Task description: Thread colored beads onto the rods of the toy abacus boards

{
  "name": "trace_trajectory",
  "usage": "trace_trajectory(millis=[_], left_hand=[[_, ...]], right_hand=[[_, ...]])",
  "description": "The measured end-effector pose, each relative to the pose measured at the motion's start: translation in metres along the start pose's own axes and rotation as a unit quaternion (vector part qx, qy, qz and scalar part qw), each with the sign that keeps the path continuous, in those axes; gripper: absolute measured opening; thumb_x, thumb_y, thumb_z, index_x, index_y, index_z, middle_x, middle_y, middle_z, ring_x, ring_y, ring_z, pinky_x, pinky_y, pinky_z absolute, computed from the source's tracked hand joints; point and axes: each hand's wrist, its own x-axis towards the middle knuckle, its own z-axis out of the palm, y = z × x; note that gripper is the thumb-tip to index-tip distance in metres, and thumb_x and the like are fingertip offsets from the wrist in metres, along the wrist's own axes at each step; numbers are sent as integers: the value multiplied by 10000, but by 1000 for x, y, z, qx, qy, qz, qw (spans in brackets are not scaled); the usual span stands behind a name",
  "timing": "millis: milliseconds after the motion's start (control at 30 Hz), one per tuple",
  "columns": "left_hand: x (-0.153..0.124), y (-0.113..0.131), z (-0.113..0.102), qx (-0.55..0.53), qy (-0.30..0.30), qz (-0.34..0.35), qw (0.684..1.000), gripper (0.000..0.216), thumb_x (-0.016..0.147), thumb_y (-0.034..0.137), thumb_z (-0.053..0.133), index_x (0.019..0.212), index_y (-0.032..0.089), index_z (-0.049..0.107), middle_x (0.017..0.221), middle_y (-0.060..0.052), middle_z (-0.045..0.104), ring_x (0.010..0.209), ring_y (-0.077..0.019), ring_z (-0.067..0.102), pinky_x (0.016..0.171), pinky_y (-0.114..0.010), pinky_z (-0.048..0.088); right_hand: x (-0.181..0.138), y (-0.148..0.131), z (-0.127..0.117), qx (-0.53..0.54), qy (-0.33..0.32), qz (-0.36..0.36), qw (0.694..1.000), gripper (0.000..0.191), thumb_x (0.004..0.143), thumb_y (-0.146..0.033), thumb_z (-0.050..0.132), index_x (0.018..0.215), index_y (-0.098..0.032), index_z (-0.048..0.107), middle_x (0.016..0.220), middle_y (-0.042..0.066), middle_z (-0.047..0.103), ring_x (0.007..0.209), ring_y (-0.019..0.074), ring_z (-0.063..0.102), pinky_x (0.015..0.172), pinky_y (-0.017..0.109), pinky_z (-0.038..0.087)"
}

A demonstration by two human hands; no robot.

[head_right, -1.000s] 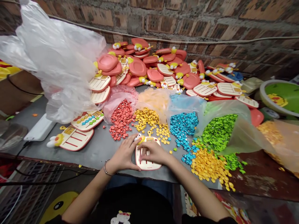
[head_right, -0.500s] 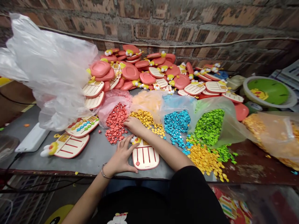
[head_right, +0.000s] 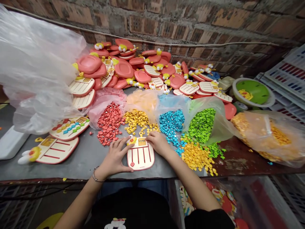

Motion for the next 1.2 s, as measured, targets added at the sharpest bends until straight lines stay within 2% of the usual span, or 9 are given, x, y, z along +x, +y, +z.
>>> trace_trajectory(millis=[133,300,500,600,733,833,900,1067,1200], left_hand=[[0,0,0,4,5,-2,1000,993,593,849,612,1385,261,492,1531,-138,332,1317,-390,325,1069,-564,197],[1,1,0,7,-2,-9,1000,1024,571,873,596,1386,261,494,1529,-126,343,1326,-387,331,1068,-546,226],[2,1,1,-10,-8,-11,1000,1213,576,884,576,1508,169,274,1534,-141,336,1368,-360,316,1126,-484,213],[1,0,2,-14,-7,-13,1000,1243,557,889,583,1504,148,269,1530,-152,340,1380,-356,310,1140,-480,205],[3,0,1,-16,-17,-9,1000,1242,548,873,610,1502,153,272,1536,-164,324,1398,-361,292,1141,-488,223],[4,-1,2,-14,-20,-4,1000,1223,568,856,621,1499,141,277,1531,-187,320,1410,-375,274,1139,-511,236],[4,-1,4,-13,-16,-2,1000,1222,558,853,632,1482,121,307,1520,-206,330,1410,-388,272,1135,-530,248],[2,-3,7,-19,-3,-10,1000,1211,540,827,676,1469,129,334,1493,-211,369,1397,-393,303,1129,-537,279],[2,-3,7,-14,-1,-7,1000,1197,560,816,675,1476,132,321,1505,-204,355,1407,-393,283,1139,-538,264]], right_hand=[[-4,-5,6,-64,-19,-12,998,231,943,-168,497,810,-162,687,777,66,582,746,181,519,658,285,440],[-18,-10,3,69,-26,-25,997,199,952,-185,491,906,-183,684,844,73,634,802,185,577,705,292,469],[-2,-40,39,180,32,25,983,162,912,-212,572,1043,-196,667,958,83,718,870,207,645,796,342,491],[5,-51,40,238,-32,27,970,190,884,-238,612,1056,-190,675,906,69,730,809,192,662,762,321,504],[15,-46,17,347,-166,21,923,293,812,-353,707,1049,-181,684,827,33,731,716,166,668,669,265,511],[47,-36,8,291,-93,4,952,186,868,-326,645,965,-176,698,892,52,726,791,171,654,731,278,491],[79,-33,15,212,-42,-35,976,109,877,-229,625,945,-171,687,931,64,716,864,182,633,803,305,467],[144,-34,51,40,-128,-163,977,132,778,-50,645,848,-162,659,889,64,679,907,200,567,840,315,427],[145,-37,51,66,-122,-166,976,124,824,-50,577,814,-163,628,856,49,642,840,173,557,791,286,443]])
